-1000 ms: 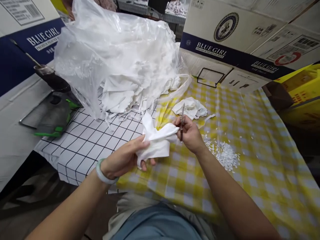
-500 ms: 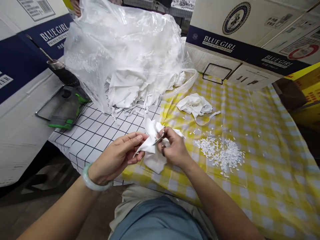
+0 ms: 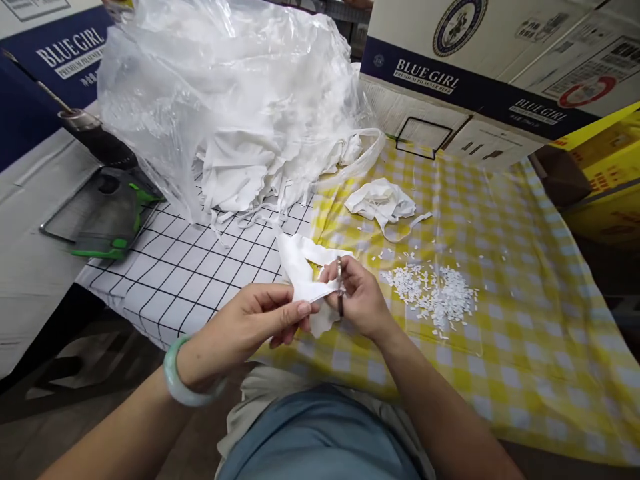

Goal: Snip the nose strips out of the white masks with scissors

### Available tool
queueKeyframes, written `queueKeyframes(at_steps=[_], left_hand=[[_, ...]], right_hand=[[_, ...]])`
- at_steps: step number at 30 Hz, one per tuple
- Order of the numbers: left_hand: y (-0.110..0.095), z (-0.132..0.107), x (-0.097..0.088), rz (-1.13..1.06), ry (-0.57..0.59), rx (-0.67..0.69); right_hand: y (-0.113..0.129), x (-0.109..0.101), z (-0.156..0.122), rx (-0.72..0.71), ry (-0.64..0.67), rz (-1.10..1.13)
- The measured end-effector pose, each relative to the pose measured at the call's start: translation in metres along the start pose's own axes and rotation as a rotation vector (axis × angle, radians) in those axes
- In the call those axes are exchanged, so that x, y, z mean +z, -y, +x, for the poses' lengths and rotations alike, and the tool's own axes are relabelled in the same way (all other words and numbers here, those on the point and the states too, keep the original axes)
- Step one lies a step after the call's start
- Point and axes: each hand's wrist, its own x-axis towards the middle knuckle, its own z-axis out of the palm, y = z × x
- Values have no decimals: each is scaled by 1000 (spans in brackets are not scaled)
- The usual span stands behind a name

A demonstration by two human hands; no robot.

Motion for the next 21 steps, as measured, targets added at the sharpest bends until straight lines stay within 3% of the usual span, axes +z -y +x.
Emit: queueKeyframes(at_steps=[4, 9, 11, 14, 17, 21], left_hand=[[-6, -4, 9, 210, -22, 73], [-8, 6, 24, 512, -189, 527], [-6, 17, 34, 426, -182, 601], [3, 37, 53, 6, -99, 473], [16, 54, 73, -285, -114, 313], [32, 66, 94, -223, -107, 287]], right_hand=[[-2, -7, 2, 50, -136, 147], [-5, -5, -5, 160, -195, 246], [-12, -1, -12, 218, -174, 308], [-20, -6, -28, 269, -129, 312], [-15, -31, -49, 243, -163, -36], [2, -66, -75, 120, -245, -662]])
